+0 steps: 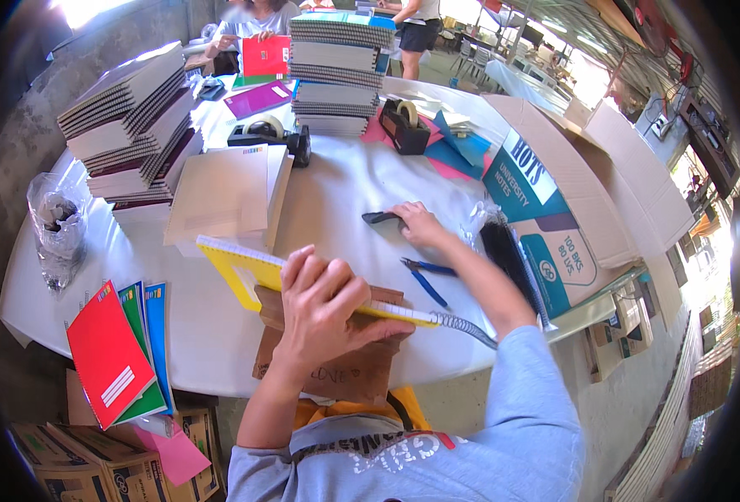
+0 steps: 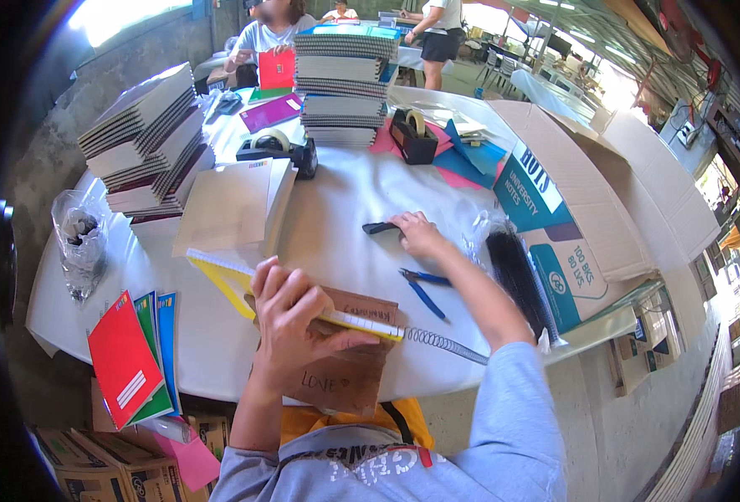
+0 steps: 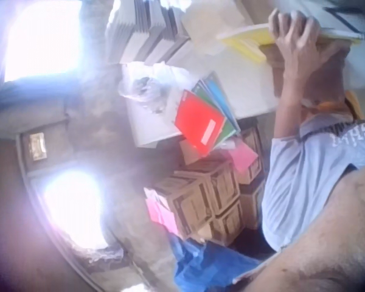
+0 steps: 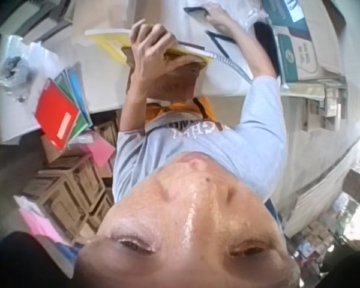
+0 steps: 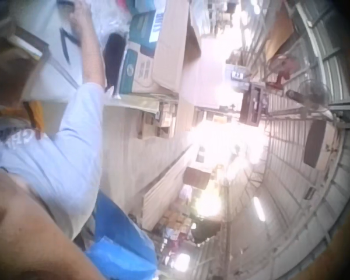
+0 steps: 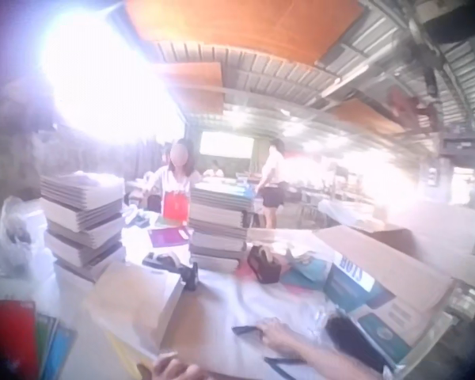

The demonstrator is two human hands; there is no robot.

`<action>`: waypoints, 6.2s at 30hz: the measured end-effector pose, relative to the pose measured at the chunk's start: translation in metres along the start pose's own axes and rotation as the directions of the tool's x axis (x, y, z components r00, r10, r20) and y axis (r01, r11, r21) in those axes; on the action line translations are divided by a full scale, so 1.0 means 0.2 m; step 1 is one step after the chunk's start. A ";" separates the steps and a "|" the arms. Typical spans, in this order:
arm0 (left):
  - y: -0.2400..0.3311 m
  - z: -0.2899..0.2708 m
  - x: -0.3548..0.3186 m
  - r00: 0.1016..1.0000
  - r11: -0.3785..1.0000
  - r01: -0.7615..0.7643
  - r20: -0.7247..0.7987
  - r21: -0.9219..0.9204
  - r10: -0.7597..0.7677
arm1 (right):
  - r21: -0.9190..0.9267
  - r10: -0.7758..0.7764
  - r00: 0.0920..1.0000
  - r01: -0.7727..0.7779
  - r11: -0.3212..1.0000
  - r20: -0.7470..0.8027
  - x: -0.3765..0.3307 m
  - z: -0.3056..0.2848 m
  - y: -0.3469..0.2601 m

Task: The person prepares notebooks by aligning them on a wooden jig, checking the spiral binding, and smoothing the covers with a tool before stacking them.

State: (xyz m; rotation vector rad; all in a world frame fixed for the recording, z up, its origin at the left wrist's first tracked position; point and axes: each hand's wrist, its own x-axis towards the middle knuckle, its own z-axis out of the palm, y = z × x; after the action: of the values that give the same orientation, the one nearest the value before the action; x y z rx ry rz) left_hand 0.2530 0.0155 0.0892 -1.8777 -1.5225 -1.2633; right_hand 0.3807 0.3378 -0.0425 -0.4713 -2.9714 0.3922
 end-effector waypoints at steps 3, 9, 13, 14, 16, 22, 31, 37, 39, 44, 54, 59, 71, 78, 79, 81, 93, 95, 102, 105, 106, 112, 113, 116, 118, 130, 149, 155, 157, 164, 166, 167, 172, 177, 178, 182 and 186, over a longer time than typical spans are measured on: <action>0.02 0.00 0.00 1.000 0.998 0.027 0.006 0.063 -0.028 | -0.257 0.185 0.919 -0.284 0.924 -0.349 0.04 0.08 -0.06; 0.07 0.03 0.00 0.992 0.980 0.121 -0.045 0.156 -0.115 | 0.925 0.478 0.802 0.374 0.067 -0.358 -0.24 -0.40 -0.71; 0.10 0.05 0.00 0.983 0.979 0.180 0.028 0.101 -0.183 | 0.733 -0.235 0.784 0.621 0.278 -0.575 -0.54 -0.48 -0.88; 0.09 0.05 -0.01 0.983 0.979 0.180 0.020 0.098 -0.183 | 0.707 -0.206 0.901 0.429 0.563 -0.382 -0.55 -0.51 -0.91; 0.09 0.04 0.00 0.988 0.980 0.151 -0.007 0.127 -0.151 | 0.508 -0.139 0.958 0.252 0.823 -0.251 -0.54 -0.47 -0.89; 0.08 0.03 -0.02 0.985 0.982 0.172 0.011 0.080 -0.174 | 0.685 -0.281 0.847 0.531 0.500 -0.451 -0.52 -0.50 -0.84; 0.08 0.02 0.00 0.984 0.978 0.174 0.026 0.112 -0.178 | 0.460 -0.214 0.907 0.373 0.806 -0.362 -0.41 -0.57 -0.84; 0.08 0.01 0.01 0.983 0.983 0.158 0.083 0.089 -0.165 | 0.500 -0.232 0.914 0.379 0.779 -0.332 -0.44 -0.56 -0.85; 0.08 0.02 0.02 0.985 0.982 0.151 0.063 0.116 -0.159 | 0.673 -0.104 0.862 0.457 0.582 -0.495 -0.46 -0.54 -0.84; 0.06 0.03 0.03 0.982 0.980 0.180 0.050 0.080 -0.184 | 0.482 -0.244 0.847 0.480 0.733 -0.472 -0.44 -0.53 -0.83; 0.06 0.04 0.04 0.977 0.977 0.213 -0.010 -0.026 -0.213 | 0.536 -0.286 0.789 0.589 0.605 -0.544 -0.43 -0.59 -0.92; 0.04 0.06 0.04 0.978 0.978 0.210 -0.002 0.015 -0.210 | 0.414 -0.116 0.869 0.342 0.844 -0.481 -0.38 -0.62 -0.85; 0.05 0.06 0.04 0.963 0.962 0.269 0.029 -0.053 -0.268 | 0.341 -0.296 0.890 0.413 0.844 -0.346 -0.32 -0.63 -0.87; 0.05 0.03 0.10 0.958 0.952 0.283 -0.085 0.114 -0.274 | 0.330 -0.181 0.861 0.366 0.870 -0.476 -0.28 -0.60 -0.91; 0.00 0.01 0.11 0.957 0.955 0.278 -0.112 0.102 -0.267 | 0.318 -0.113 0.818 0.342 0.884 -0.564 -0.26 -0.62 -0.88; -0.14 -0.07 0.06 0.951 0.858 0.299 -0.054 0.417 -0.305 | 0.532 -0.315 0.649 0.755 0.385 -0.693 -0.27 -0.62 -0.90; -0.23 -0.15 0.06 0.977 0.928 0.215 -0.059 0.304 -0.207 | 0.724 -0.033 0.837 0.492 0.484 -0.546 -0.15 -0.57 -0.96; -0.25 -0.18 0.05 0.975 0.931 0.222 -0.038 0.290 -0.220 | 0.560 -0.463 0.718 0.696 0.449 -0.520 -0.10 -0.58 -1.02; -0.29 -0.24 -0.02 0.946 0.929 0.324 -0.083 0.177 -0.313 | 0.586 -0.449 0.757 0.652 0.481 -0.474 -0.05 -0.54 -1.06; -0.28 -0.23 -0.02 0.956 0.953 0.284 -0.100 0.107 -0.274 | 0.299 -0.149 0.880 0.306 0.904 -0.450 0.02 -0.53 -1.03; -0.28 -0.22 -0.01 0.953 0.950 0.290 -0.125 0.112 -0.276 | 0.595 -0.096 0.878 0.394 0.701 -0.468 -0.01 -0.55 -1.04; -0.30 -0.22 0.00 0.966 0.968 0.231 -0.137 0.099 -0.217 | 0.307 -0.416 0.777 0.587 0.749 -0.472 0.05 -0.56 -1.01; -0.31 -0.21 0.01 0.968 0.971 0.221 -0.146 0.092 -0.206 | 0.393 -0.472 0.740 0.662 0.639 -0.479 0.02 -0.57 -1.01; -0.35 -0.18 -0.02 0.976 0.978 0.187 -0.133 0.097 -0.173 | 0.444 -0.503 0.771 0.636 0.631 -0.391 0.07 -0.59 -1.08; -0.33 -0.21 0.01 0.956 0.964 0.261 -0.152 0.041 -0.253 | 0.260 -0.385 0.865 0.471 0.843 -0.321 0.11 -0.59 -1.05; -0.48 -0.17 -0.07 0.865 0.894 0.397 -0.242 -0.208 -0.440 | 0.392 -0.457 0.797 0.596 0.701 -0.395 0.27 -0.57 -1.09; -0.58 -0.16 -0.20 0.807 0.656 0.372 -0.121 -0.656 -0.578 | 0.704 -0.339 0.840 0.541 0.460 -0.424 0.38 -0.45 -1.37; -0.54 -0.17 -0.18 0.766 0.562 0.322 -0.139 -0.762 -0.628 | 0.334 -0.102 0.923 0.235 0.913 -0.371 0.43 -0.43 -1.04; -0.54 -0.18 -0.22 0.718 0.472 0.381 -0.067 -0.795 -0.693 | 0.063 0.021 0.915 0.005 0.998 -0.402 0.35 -0.40 -0.78; -0.48 -0.26 0.01 0.605 0.635 0.324 -0.362 -0.701 -0.709 | 0.126 0.296 0.820 -0.269 0.955 -0.490 -0.19 0.01 -0.34; -0.48 -0.43 0.13 0.485 0.698 0.322 -0.522 -0.640 -0.702 | 0.068 0.563 0.812 -0.560 0.826 -0.153 -0.27 -0.10 -0.53; -0.45 -0.52 0.20 0.373 0.674 0.248 -0.573 -0.696 -0.730 | 0.075 0.562 0.813 -0.557 0.827 -0.154 -0.30 -0.11 -0.57; -0.24 -0.50 0.18 0.563 0.903 0.142 -0.718 -0.405 -0.410 | -0.143 0.540 0.765 -0.613 0.777 -0.351 -0.59 0.21 -0.51; 0.03 -0.17 -0.19 0.970 0.997 0.058 -0.237 0.051 -0.045 | 0.068 0.619 0.671 -0.654 0.753 -0.408 -0.57 0.18 -0.67; 0.07 -0.10 -0.25 0.979 0.991 0.127 -0.168 0.045 -0.118 | 0.022 0.618 0.592 -0.713 0.701 -0.517 -0.58 0.19 -0.68; 0.10 -0.04 -0.38 0.978 0.982 0.180 -0.120 0.056 -0.172 | 0.789 0.766 0.322 -0.085 0.608 -0.556 -0.72 -0.01 -1.05; 0.13 -0.03 -0.37 0.984 0.982 0.169 -0.063 0.082 -0.164 | 0.330 0.316 0.692 -0.118 0.937 -0.649 -0.88 -0.12 -1.47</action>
State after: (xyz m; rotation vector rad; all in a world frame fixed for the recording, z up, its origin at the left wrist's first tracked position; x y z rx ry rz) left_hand 0.2760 -0.0380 0.0365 -1.6753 -1.7063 -1.2875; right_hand 0.4665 0.0178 0.0482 -0.7490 -2.0921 0.4892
